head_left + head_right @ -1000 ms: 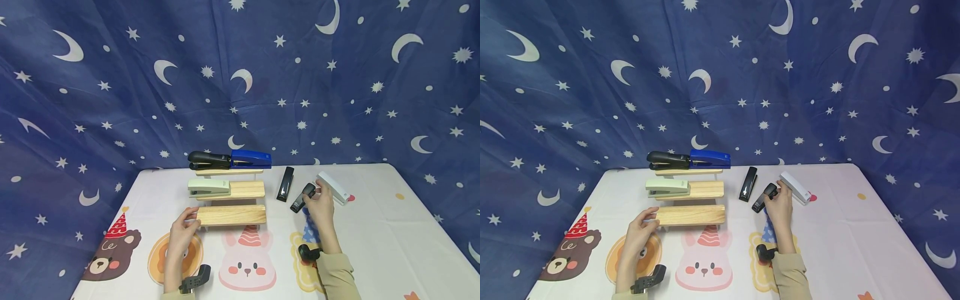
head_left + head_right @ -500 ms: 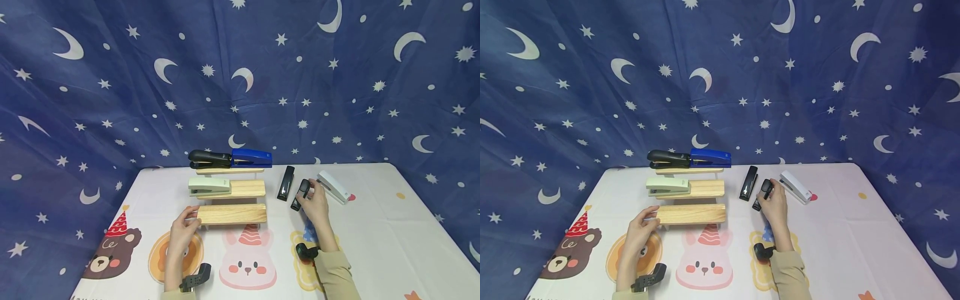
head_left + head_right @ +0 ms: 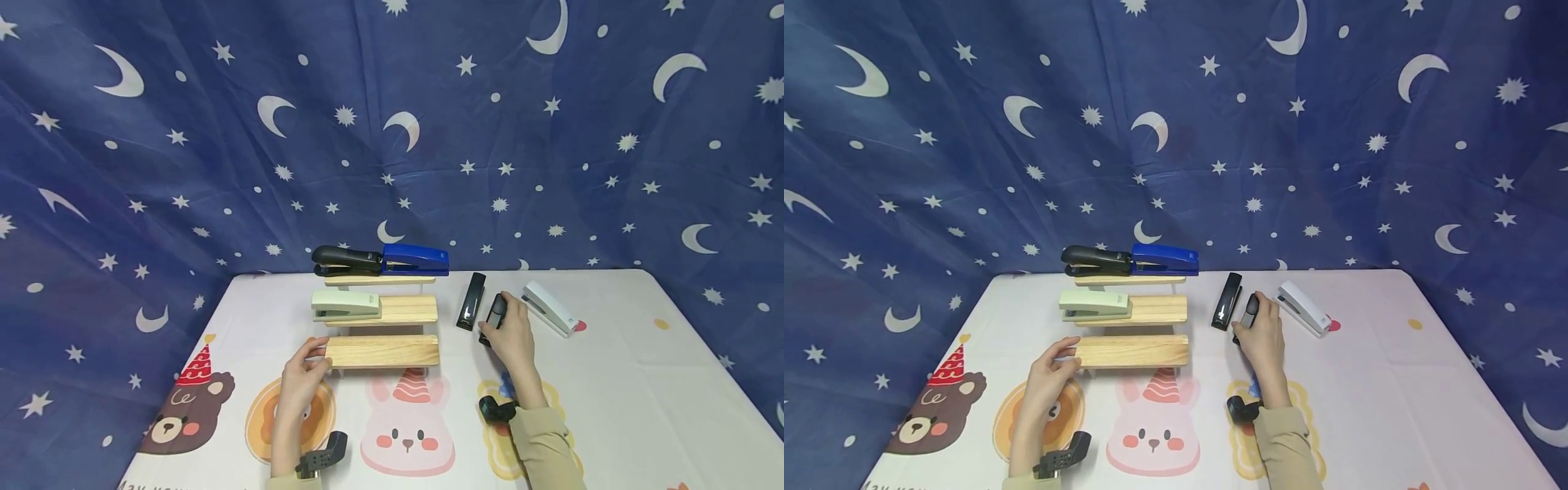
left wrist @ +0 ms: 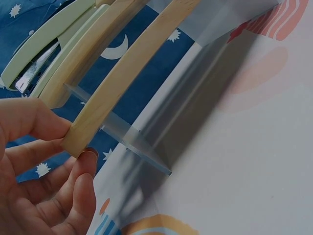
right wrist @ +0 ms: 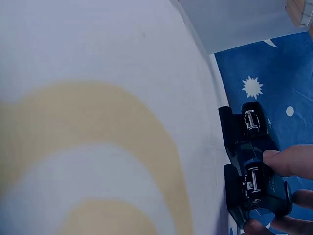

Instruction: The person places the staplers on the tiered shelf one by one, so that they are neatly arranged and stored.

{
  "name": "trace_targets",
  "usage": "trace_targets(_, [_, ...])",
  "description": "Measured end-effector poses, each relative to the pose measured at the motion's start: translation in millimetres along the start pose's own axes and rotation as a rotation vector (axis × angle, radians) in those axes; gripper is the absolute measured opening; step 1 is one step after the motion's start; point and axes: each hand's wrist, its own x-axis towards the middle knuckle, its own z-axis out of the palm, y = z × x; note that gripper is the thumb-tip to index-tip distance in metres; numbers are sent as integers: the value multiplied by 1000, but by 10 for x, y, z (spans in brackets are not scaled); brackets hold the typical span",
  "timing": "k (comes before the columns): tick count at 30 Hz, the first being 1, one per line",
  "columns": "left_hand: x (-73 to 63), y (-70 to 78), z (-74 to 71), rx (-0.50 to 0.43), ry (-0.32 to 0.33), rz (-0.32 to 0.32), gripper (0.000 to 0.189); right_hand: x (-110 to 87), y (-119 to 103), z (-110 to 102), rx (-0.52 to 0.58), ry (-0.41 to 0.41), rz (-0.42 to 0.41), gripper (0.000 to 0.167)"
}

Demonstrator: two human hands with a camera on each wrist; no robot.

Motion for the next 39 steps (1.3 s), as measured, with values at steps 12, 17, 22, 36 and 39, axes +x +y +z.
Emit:
trace_targets(12, [-24, 0, -11, -33, -10, 5, 46, -2, 18, -28, 41, -20, 9, 79])
trace_targets(17, [-15, 0, -7, -22, -2, 3, 45, 4, 60, -43, 77, 0, 27, 77])
trace_targets(22, [-16, 10, -4, -19, 1, -4, 44, 8, 116, -72, 89, -2, 43, 75])
trace_targets(36, [-26, 13, -11, -3, -5, 1, 43, 5, 243, -159, 129, -43, 7, 68])
trace_targets(39, [-25, 14, -7, 0, -2, 3, 44, 4, 256, -181, 145, -45, 20, 66])
